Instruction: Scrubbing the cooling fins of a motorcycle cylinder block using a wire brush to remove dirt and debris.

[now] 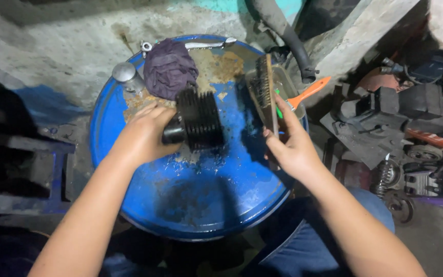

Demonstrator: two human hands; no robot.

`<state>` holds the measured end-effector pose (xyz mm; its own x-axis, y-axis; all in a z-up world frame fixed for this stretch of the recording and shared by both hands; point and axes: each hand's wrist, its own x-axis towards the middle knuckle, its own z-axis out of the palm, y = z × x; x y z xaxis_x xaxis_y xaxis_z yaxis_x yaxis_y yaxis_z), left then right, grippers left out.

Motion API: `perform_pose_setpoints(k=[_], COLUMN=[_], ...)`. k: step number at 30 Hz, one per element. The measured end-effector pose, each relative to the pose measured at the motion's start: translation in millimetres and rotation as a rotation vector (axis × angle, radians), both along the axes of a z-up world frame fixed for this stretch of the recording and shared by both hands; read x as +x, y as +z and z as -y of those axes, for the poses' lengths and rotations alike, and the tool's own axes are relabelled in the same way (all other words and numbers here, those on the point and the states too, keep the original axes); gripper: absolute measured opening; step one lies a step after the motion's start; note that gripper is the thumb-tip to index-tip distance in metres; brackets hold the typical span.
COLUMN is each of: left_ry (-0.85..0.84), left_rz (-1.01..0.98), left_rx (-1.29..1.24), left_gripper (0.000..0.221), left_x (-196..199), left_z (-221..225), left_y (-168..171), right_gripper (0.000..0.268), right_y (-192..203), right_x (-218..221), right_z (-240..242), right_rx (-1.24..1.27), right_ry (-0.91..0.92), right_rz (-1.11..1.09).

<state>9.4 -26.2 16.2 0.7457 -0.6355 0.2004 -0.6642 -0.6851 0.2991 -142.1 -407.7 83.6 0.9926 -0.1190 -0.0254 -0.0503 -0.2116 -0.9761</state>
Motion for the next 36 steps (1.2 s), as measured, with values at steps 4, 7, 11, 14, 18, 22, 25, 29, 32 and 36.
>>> perform_pose_setpoints(k=[4, 7, 11, 14, 18, 22, 25, 29, 32, 36], left_ry=[-0.016, 0.001, 0.006, 0.010, 0.006, -0.002, -0.046, -0.109, -0.149, -0.176], left_rz=[-0.014, -0.027, -0.030, -0.050, -0.056, -0.065, 0.026, 0.182, 0.261, 0.315], left_rx=[0.025, 0.086, 0.111, 0.132, 0.161, 0.156, 0.208, 0.250, 0.242, 0.307], left_gripper=[0.089, 0.084, 0.088, 0.088, 0.087, 0.086, 0.089, 0.091, 0.089, 0.094], left_x=[2.7, 2.6, -5.1, -10.6, -9.2, -9.3, -6.1, -4.6, -7.8, -17.0], left_z=[-4.4, -10.4, -14.8, -15.8, -22.2, -27.5, -34.2, -47.1, -56.2, -65.5], left_y=[7.8, 8.6, 16.8, 23.3, 15.8, 19.4, 17.2, 10.5, 16.0, 33.9], right_gripper=[0.092, 0.094, 0.093, 0.093, 0.093, 0.095, 0.094, 0.095, 0.095, 0.095], right_y=[-3.3, 3.1, -0.2, 4.5, -2.8, 9.0, 12.7, 16.3, 9.5, -3.8], right_x=[1.7, -4.8, -1.1, -4.0, -3.9, -3.8, -4.3, -7.2, -4.7, -4.1], right_z=[8.2, 5.0, 7.7, 5.9, 9.3, 7.2, 5.8, 5.2, 6.5, 10.4], right_rx=[0.015, -0.004, 0.010, -0.004, -0.015, -0.009, -0.024, -0.060, -0.076, -0.040], right_ry=[0.003, -0.023, -0.010, -0.011, -0.014, -0.018, -0.021, -0.018, 0.008, 0.022], right_rz=[0.012, -0.021, -0.003, -0.012, -0.041, -0.046, -0.056, -0.062, -0.050, -0.045])
